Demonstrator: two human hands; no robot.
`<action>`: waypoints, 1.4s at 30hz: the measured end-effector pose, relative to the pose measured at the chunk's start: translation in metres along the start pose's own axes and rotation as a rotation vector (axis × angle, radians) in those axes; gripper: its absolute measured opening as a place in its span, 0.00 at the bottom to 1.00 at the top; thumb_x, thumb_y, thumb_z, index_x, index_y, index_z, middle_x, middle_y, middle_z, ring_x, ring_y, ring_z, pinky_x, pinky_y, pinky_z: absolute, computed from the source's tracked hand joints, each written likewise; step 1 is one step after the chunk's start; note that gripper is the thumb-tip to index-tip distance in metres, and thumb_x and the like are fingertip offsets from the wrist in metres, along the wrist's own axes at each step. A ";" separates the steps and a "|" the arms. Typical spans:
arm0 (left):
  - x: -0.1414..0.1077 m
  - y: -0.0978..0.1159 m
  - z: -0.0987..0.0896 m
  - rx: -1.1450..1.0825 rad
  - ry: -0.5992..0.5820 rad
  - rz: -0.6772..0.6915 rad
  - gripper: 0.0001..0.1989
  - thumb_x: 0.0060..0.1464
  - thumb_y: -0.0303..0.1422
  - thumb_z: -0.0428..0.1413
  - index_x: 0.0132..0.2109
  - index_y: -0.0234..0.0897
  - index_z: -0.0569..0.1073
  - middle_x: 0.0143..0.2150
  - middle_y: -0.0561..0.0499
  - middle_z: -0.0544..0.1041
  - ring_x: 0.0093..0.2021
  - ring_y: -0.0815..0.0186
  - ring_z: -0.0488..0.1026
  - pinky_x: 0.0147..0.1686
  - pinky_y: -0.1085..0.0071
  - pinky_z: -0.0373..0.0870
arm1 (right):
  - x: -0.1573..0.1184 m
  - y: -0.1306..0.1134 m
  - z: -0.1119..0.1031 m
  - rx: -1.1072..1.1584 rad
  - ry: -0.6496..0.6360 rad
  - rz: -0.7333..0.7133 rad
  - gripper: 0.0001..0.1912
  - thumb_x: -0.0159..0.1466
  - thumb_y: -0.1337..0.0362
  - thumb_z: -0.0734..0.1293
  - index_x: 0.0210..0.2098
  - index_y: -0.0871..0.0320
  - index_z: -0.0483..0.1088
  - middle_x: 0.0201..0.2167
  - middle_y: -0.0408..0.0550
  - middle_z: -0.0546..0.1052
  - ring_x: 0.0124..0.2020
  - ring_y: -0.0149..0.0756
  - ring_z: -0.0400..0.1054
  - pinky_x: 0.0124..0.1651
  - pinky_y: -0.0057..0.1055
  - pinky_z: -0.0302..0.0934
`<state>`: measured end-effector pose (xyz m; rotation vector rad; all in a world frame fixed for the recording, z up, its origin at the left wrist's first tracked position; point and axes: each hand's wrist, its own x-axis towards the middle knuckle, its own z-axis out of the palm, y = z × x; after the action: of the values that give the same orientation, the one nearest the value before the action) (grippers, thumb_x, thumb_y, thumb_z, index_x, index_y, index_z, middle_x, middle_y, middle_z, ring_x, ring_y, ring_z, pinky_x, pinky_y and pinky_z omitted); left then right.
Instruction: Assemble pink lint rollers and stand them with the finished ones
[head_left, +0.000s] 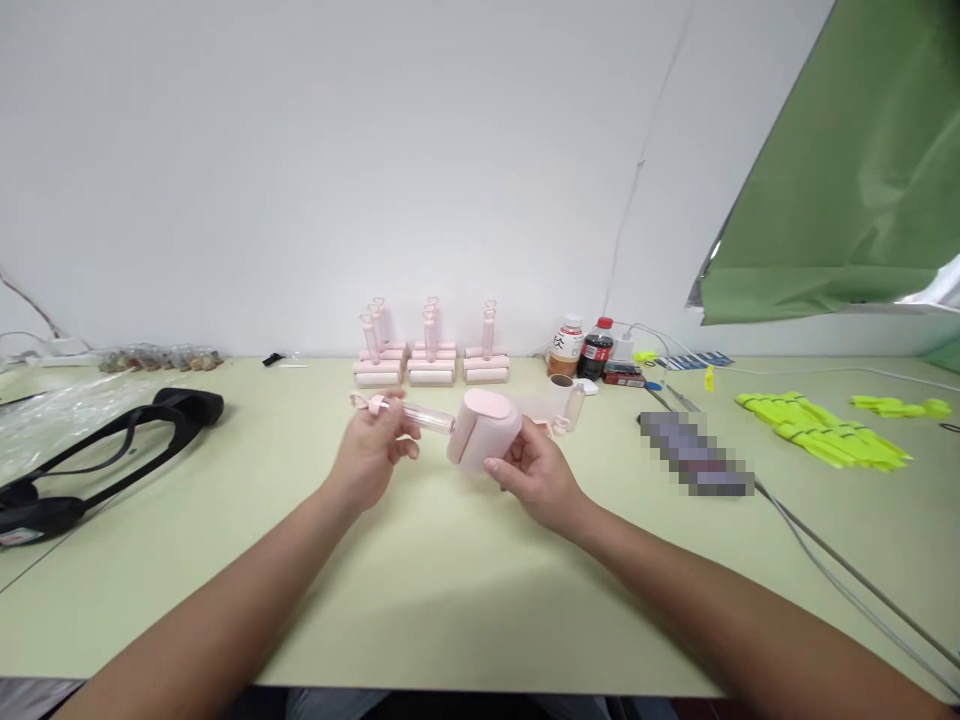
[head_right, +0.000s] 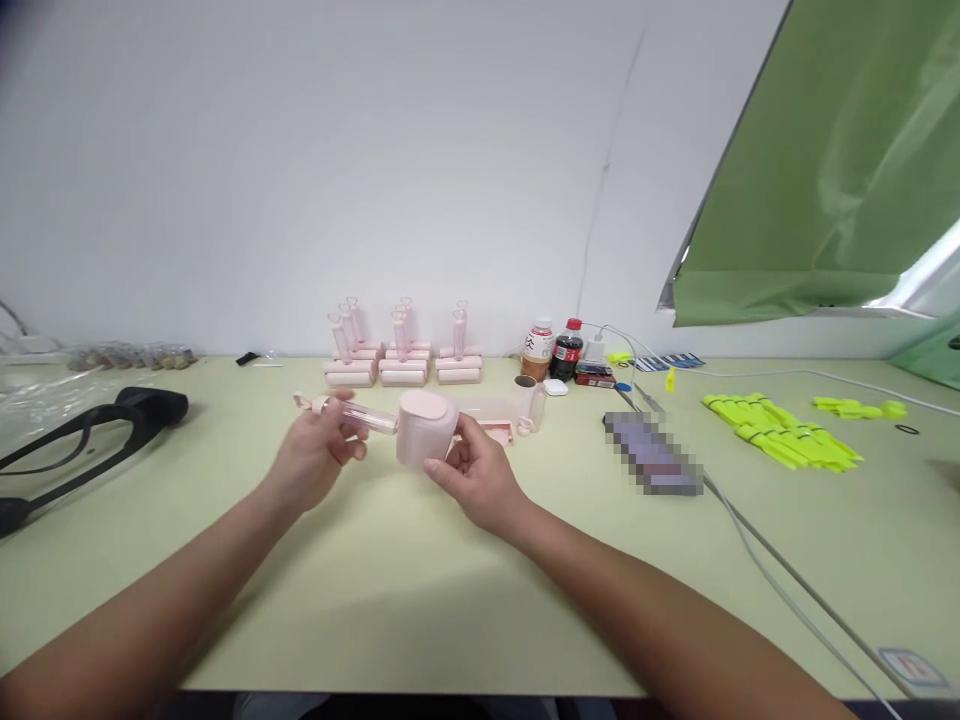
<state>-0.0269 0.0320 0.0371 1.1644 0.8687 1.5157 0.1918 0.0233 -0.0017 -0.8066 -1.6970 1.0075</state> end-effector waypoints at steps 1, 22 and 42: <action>-0.004 -0.007 0.003 0.029 -0.080 0.005 0.24 0.44 0.49 0.64 0.40 0.36 0.70 0.26 0.55 0.70 0.25 0.70 0.69 0.22 0.74 0.67 | 0.000 -0.001 0.004 0.043 -0.007 0.007 0.26 0.60 0.51 0.68 0.54 0.53 0.61 0.39 0.48 0.71 0.29 0.32 0.64 0.26 0.27 0.61; 0.022 -0.021 -0.012 -0.293 0.168 -0.169 0.24 0.35 0.46 0.69 0.35 0.34 0.73 0.27 0.55 0.72 0.25 0.73 0.67 0.22 0.77 0.64 | 0.155 0.013 -0.001 -1.219 -0.618 0.070 0.31 0.56 0.55 0.69 0.57 0.60 0.69 0.46 0.57 0.78 0.44 0.51 0.71 0.39 0.34 0.60; -0.025 -0.026 0.030 0.242 -0.278 -0.288 0.25 0.50 0.49 0.59 0.47 0.33 0.73 0.36 0.46 0.75 0.30 0.66 0.73 0.23 0.73 0.68 | 0.003 -0.001 -0.011 0.155 -0.110 0.372 0.20 0.56 0.55 0.70 0.43 0.58 0.63 0.29 0.43 0.72 0.24 0.32 0.68 0.22 0.29 0.66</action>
<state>0.0099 0.0133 0.0149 1.3230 0.9977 1.0090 0.2008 0.0281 0.0021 -1.0010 -1.5674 1.4421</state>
